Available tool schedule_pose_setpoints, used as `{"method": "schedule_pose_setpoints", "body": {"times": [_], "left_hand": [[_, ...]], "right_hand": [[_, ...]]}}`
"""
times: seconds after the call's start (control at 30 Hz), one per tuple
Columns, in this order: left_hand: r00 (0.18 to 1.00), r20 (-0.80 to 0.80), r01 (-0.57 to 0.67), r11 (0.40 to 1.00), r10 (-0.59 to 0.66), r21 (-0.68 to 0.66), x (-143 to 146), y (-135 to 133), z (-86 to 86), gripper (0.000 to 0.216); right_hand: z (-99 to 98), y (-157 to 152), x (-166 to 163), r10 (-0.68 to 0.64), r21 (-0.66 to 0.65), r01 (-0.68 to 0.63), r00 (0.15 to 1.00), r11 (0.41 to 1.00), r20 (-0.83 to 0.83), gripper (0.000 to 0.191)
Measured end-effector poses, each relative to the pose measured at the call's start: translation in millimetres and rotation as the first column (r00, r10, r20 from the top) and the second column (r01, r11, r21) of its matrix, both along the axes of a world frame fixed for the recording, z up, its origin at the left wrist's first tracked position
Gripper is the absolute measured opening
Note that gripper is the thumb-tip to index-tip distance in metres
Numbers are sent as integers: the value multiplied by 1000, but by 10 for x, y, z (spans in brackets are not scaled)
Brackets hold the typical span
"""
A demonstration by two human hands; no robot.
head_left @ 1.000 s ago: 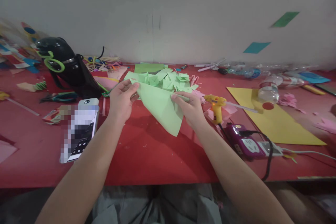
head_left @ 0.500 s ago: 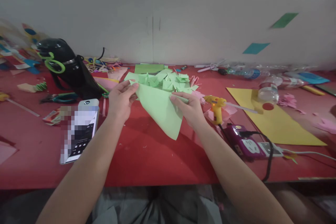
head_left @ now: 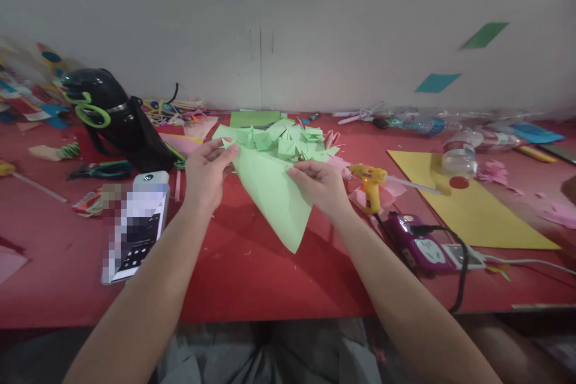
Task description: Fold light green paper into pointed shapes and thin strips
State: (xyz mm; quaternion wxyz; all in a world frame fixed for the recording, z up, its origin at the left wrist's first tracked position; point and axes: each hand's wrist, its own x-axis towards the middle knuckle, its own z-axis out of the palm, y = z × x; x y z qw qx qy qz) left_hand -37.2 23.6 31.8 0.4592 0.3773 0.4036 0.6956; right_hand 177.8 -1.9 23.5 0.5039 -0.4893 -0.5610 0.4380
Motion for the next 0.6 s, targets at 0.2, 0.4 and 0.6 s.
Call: {"method": "schedule_pose_setpoints", "body": {"times": [0.2, 0.4, 0.6], "left_hand": [[996, -73, -50, 997, 55, 66, 20, -18, 4, 34], [987, -155, -28, 998, 36, 54, 32, -24, -1, 33], [976, -216, -13, 1000, 14, 8, 13, 52, -117, 31]], "right_hand": [[55, -17, 48, 179, 2, -180, 980, 984, 86, 54], [58, -32, 92, 329, -108, -316, 934, 942, 137, 37], [25, -41, 74, 504, -254, -456, 845, 853, 179, 41]]}}
